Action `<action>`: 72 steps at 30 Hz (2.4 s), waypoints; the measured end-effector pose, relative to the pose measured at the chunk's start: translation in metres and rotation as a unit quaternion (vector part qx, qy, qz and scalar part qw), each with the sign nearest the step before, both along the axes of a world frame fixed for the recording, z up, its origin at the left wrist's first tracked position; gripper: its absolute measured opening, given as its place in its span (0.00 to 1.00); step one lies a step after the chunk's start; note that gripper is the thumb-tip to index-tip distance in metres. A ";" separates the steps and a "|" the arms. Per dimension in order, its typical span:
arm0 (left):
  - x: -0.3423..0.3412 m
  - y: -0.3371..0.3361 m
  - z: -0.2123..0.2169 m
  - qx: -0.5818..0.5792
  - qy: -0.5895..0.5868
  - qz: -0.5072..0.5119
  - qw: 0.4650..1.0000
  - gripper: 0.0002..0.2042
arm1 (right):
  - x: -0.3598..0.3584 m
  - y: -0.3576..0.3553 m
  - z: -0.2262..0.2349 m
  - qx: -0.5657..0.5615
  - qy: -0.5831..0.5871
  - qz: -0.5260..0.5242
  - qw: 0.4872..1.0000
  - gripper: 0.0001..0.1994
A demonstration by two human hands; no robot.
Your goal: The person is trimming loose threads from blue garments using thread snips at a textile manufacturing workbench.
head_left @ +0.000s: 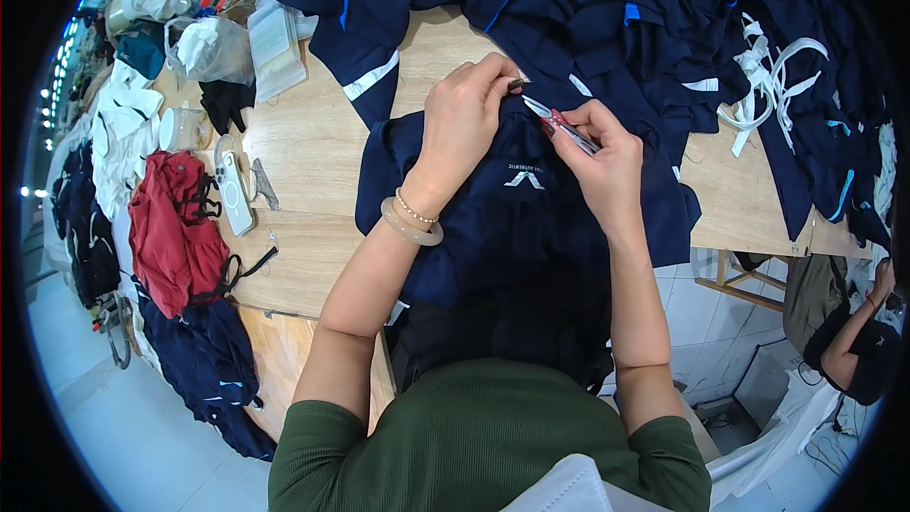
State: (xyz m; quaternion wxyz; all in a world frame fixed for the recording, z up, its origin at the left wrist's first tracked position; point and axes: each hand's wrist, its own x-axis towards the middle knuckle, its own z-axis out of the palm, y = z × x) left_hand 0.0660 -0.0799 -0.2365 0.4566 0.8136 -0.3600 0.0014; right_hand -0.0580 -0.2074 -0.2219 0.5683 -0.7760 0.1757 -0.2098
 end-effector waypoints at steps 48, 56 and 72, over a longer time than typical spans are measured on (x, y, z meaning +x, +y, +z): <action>-0.010 0.111 -0.011 0.100 0.276 0.177 0.939 0.12 | -0.055 -0.119 -0.037 0.212 0.221 -0.105 0.946 0.11; -0.048 0.037 0.030 -0.021 -0.005 0.108 0.994 0.04 | -0.058 -0.108 -0.028 0.243 0.086 -0.143 0.956 0.11; -0.085 -0.108 -0.009 -0.034 -0.042 -0.047 0.997 0.03 | -0.105 -0.079 -0.002 0.333 0.058 -0.127 0.933 0.26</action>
